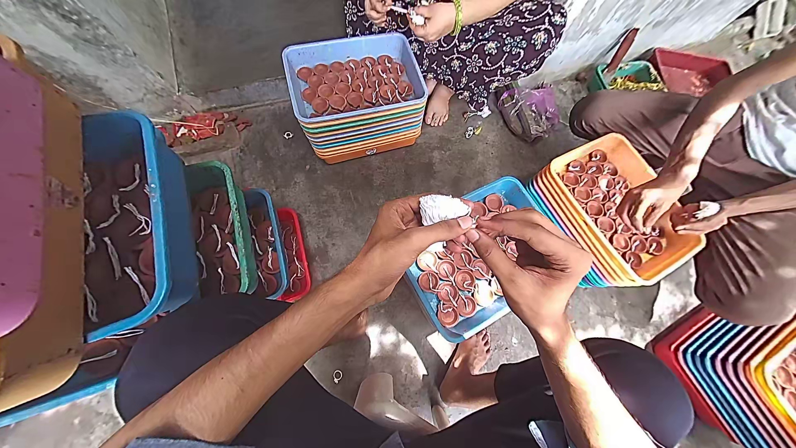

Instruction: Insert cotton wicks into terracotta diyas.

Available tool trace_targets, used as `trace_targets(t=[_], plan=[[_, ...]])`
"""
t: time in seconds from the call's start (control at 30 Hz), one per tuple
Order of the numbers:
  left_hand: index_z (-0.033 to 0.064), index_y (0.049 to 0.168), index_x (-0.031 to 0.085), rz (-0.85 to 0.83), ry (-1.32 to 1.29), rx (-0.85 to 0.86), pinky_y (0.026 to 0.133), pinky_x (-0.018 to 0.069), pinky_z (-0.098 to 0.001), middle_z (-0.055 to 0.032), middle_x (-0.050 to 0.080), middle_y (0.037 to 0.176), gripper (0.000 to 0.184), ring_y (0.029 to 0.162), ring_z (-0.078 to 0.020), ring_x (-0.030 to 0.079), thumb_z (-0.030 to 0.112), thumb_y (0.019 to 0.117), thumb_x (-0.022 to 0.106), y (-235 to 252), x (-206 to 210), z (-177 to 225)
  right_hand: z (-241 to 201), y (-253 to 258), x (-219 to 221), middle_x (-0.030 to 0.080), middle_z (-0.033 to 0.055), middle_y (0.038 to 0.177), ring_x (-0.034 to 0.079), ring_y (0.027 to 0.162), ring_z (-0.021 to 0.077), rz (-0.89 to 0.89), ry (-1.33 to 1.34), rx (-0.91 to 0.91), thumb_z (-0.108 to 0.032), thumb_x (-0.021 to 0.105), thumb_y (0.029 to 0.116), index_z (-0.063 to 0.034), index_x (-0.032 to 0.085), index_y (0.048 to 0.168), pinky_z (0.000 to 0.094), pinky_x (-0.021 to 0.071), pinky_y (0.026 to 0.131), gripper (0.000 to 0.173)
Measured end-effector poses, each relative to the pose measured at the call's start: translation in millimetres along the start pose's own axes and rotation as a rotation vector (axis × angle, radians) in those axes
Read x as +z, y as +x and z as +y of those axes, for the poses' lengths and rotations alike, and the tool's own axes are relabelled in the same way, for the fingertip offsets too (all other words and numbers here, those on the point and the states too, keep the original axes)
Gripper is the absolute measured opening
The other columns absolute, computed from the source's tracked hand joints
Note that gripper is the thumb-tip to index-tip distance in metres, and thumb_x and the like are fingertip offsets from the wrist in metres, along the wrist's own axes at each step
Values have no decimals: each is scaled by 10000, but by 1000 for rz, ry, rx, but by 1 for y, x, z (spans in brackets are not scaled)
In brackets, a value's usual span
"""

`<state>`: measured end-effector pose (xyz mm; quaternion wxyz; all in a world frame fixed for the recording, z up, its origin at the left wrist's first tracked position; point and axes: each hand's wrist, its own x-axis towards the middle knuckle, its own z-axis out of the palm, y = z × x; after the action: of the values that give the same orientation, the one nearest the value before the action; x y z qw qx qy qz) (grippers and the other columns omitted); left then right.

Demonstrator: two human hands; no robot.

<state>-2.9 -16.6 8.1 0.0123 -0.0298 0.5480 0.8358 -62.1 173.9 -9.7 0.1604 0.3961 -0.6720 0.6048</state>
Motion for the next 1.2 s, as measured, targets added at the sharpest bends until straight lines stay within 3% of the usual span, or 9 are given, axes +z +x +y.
trace_targets(t=[0.17, 0.43, 0.67, 1.2], plan=[[-30, 1190, 687, 11, 8, -6, 775, 618, -316, -162, 725, 947, 237, 794, -188, 712, 48, 967, 690, 0, 0, 0, 0, 0, 0, 732, 89, 959, 707, 904, 173, -21, -7, -10, 35, 800, 834, 18, 778, 955, 320, 623, 780, 125], [-30, 1216, 685, 3, -6, 0, 750, 620, -309, -170, 724, 972, 251, 783, -189, 709, 32, 973, 671, 0, 1, 1, 0, 0, -2, 695, 63, 1021, 688, 905, 156, -84, 45, 86, -2, 737, 908, -8, 724, 1021, 324, 623, 782, 114], [-28, 1206, 687, -2, -13, -8, 757, 616, -310, -165, 725, 950, 245, 788, -189, 707, 42, 972, 679, 0, -1, 0, 1, 1, -1, 705, 84, 1035, 701, 912, 188, -56, 65, 85, 1, 787, 865, 1, 733, 1019, 346, 636, 785, 163], [-26, 1238, 679, -9, -10, -3, 754, 624, -317, -165, 722, 1004, 259, 804, -195, 711, 50, 991, 656, 0, -1, 2, 3, 0, -2, 693, 87, 1066, 697, 943, 180, -79, 92, 80, 4, 717, 910, -1, 713, 1022, 345, 632, 794, 112]])
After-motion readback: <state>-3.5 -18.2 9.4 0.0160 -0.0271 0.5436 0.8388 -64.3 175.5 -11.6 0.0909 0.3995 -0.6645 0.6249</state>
